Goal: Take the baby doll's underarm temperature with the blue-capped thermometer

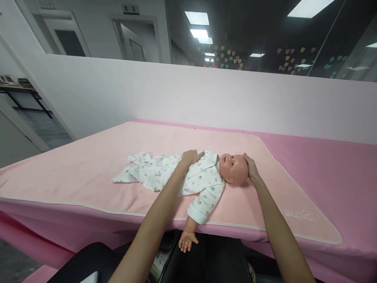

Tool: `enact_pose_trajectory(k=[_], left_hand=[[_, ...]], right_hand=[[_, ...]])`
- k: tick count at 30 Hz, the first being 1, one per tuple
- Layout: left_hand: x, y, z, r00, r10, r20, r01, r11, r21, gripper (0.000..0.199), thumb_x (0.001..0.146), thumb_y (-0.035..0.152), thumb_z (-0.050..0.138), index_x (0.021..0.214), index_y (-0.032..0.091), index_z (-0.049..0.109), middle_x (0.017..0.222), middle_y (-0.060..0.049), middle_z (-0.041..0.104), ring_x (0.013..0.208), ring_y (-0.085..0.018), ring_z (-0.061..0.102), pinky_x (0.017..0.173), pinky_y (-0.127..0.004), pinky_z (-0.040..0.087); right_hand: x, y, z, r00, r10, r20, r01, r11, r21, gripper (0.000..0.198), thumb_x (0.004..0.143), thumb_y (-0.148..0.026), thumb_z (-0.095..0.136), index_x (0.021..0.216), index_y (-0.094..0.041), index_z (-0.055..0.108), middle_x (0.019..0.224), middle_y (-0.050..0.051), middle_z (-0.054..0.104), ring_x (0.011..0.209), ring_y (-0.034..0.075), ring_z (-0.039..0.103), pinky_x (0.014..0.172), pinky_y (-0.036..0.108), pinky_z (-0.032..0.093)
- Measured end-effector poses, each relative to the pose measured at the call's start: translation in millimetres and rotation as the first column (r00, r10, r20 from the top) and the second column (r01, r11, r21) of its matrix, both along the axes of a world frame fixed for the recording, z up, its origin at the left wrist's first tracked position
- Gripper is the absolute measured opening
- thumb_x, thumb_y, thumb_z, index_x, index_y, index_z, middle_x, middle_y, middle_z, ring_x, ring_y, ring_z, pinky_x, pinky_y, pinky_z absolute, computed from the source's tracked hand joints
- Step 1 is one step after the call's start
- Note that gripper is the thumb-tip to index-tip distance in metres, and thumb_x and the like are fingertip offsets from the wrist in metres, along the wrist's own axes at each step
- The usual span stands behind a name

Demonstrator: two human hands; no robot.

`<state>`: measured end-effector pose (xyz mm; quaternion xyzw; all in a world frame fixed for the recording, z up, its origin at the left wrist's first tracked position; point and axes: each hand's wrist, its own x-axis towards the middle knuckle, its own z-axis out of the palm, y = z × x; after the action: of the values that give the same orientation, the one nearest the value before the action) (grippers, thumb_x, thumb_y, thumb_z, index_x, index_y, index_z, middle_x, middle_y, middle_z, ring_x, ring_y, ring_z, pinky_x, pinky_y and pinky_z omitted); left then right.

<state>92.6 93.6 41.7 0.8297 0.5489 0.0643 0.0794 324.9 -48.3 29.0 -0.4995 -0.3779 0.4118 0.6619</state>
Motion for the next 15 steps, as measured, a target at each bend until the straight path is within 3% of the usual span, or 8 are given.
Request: enact_pose_trajectory(k=[2,7,9,12,15], left_hand=[[0,1,-0.5,1.000,0.003,-0.006,-0.003,1.000,0.000,0.066,0.080,0.061,0.022,0.097,0.010,0.060,0.101,-0.018,0.063,0.095,-0.031,0.058,0.081,-0.038,0.040],[-1,1,-1.0,1.000,0.005,-0.007,-0.005,1.000,-0.001,0.066,0.080,0.062,0.021,0.097,0.010,0.060,0.102,-0.018,0.062,0.094,-0.031,0.058,0.080,-0.039,0.040],[-1,0,-0.4,1.000,0.002,-0.001,-0.002,1.000,-0.009,0.066,0.080,0.061,0.021,0.094,0.011,0.061,0.100,-0.017,0.063,0.093,-0.031,0.058,0.079,-0.039,0.040],[-1,-1,0.8,1.000,0.003,0.007,-0.002,1.000,-0.015,0.064,0.080,0.061,0.022,0.091,0.012,0.061,0.098,-0.016,0.064,0.091,-0.031,0.059,0.078,-0.038,0.041],[0,-2,1.8,1.000,0.007,0.007,-0.007,1.000,-0.007,0.063,0.080,0.061,0.022,0.090,0.012,0.061,0.098,-0.016,0.064,0.091,-0.030,0.058,0.078,-0.038,0.041]], right_hand=[[-5,-4,4,0.999,0.045,0.001,-0.045,0.999,-0.021,0.037,0.074,-0.050,0.052,0.069,-0.015,0.065,0.076,0.008,0.070,0.075,0.023,0.064,0.068,0.032,0.050],[-3,-3,4,0.999,-0.003,-0.049,0.001,0.998,-0.058,0.037,0.075,-0.051,0.049,0.074,-0.017,0.065,0.078,0.008,0.069,0.076,0.024,0.064,0.068,0.033,0.050],[1,1,0,0.992,-0.111,-0.059,0.106,0.990,-0.089,0.039,0.075,-0.052,0.048,0.082,-0.017,0.065,0.083,0.007,0.069,0.079,0.023,0.064,0.069,0.032,0.050],[11,8,-8,0.940,-0.340,-0.003,0.338,0.936,-0.095,0.040,0.075,-0.051,0.047,0.091,-0.017,0.063,0.094,0.008,0.067,0.084,0.021,0.062,0.071,0.030,0.049],[17,11,-12,0.903,-0.429,0.004,0.428,0.902,-0.049,0.044,0.075,-0.052,0.045,0.095,-0.017,0.062,0.102,0.009,0.065,0.087,0.019,0.062,0.074,0.030,0.048]])
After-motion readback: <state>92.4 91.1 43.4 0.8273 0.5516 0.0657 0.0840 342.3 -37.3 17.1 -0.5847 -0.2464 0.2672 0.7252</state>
